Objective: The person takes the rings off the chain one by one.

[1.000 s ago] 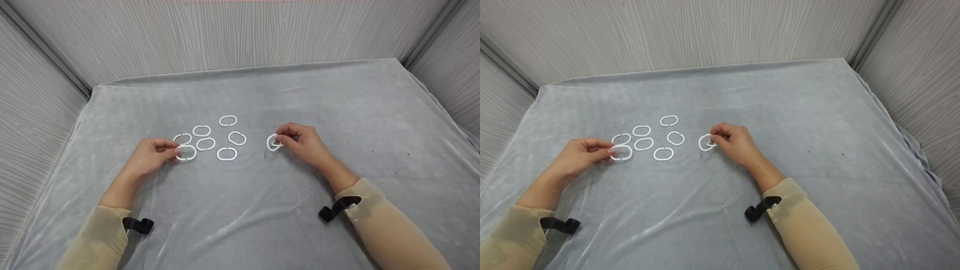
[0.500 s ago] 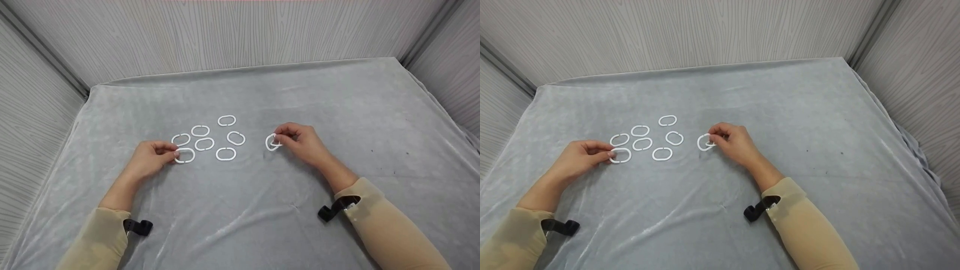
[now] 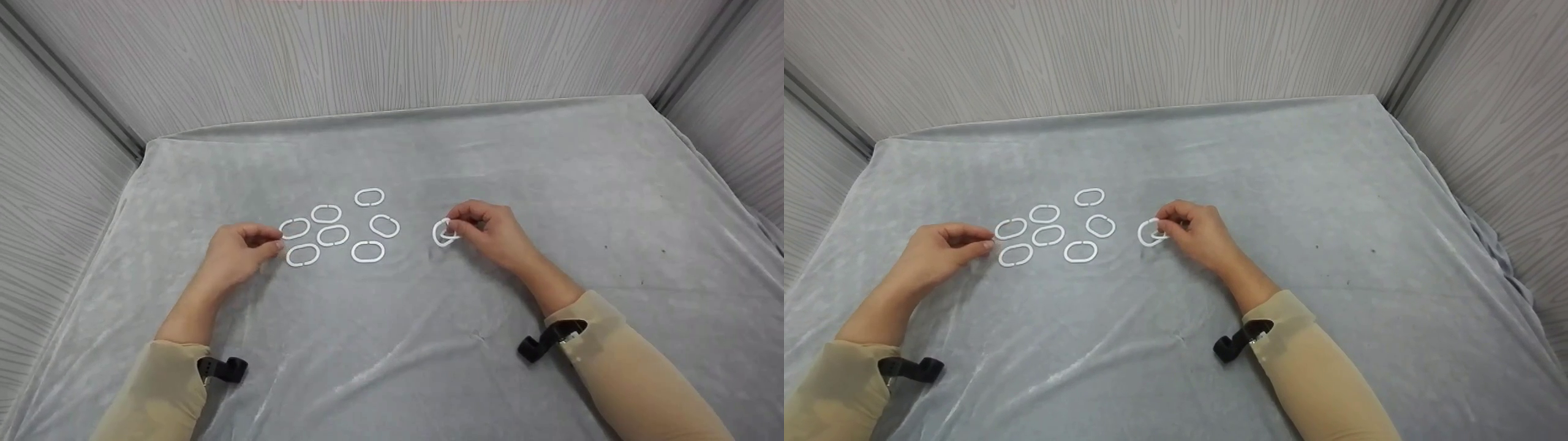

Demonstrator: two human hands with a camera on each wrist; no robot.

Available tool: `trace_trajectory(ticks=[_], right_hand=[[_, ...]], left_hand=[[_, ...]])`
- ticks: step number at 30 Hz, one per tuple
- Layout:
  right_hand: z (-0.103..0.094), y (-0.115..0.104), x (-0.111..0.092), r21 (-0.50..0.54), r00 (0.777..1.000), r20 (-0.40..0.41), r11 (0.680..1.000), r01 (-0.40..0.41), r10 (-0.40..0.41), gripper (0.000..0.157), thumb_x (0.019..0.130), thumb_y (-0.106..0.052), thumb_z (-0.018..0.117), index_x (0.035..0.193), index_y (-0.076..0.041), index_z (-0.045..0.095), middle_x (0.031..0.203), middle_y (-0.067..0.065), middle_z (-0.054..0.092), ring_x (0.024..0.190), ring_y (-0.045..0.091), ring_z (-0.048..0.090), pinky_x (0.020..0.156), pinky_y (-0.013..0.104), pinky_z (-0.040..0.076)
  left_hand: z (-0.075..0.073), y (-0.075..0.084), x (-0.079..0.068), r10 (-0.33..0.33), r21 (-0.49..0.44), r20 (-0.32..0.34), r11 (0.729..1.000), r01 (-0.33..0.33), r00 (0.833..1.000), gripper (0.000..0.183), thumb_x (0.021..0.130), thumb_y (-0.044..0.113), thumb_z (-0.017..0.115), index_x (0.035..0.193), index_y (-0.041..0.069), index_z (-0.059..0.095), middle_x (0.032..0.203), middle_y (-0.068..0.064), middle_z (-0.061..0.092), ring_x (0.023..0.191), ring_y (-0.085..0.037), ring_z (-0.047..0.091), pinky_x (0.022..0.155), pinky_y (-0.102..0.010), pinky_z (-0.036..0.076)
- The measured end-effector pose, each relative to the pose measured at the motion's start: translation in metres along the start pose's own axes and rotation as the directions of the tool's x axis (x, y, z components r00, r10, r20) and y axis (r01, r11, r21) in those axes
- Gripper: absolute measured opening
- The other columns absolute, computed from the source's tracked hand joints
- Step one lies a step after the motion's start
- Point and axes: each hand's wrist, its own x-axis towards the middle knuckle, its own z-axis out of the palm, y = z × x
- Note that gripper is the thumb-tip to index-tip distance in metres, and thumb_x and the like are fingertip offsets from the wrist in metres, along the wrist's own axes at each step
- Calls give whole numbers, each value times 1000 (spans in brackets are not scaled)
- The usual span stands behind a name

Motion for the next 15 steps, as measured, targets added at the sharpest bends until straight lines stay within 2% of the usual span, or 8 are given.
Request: trace_trajectory(ticks=[7, 12, 15], right_hand=[[-1, 26, 4, -9, 1000, -23, 1000, 7, -7, 8, 97, 1, 75, 104, 3, 77, 94, 15, 77, 79, 11, 66, 71, 18, 51], [-2, 29, 4, 6, 1000, -21, 1000, 2, -2, 7, 98, -2, 76, 105, 0, 77, 94, 12, 77, 81, 14, 68, 72, 20, 53], [0, 24, 4, -14, 1000, -26, 1000, -8, 8, 8, 98, 1, 74, 105, 4, 76, 95, 16, 77, 81, 14, 67, 72, 20, 52]], left_hand=[[10, 32, 1, 35, -62, -40, 997, -38, 999, 22, 97, 10, 74, 114, -4, 78, 105, -13, 78, 90, -11, 66, 79, -17, 48], [29, 56, 6, 56, -169, -25, 984, -60, 998, 20, 96, 6, 74, 113, -5, 78, 103, -13, 78, 87, -9, 68, 80, -18, 52], [43, 71, 10, 81, -242, -9, 967, -81, 997, 19, 95, 5, 75, 112, -4, 78, 102, -12, 78, 85, -8, 70, 79, -19, 54]])
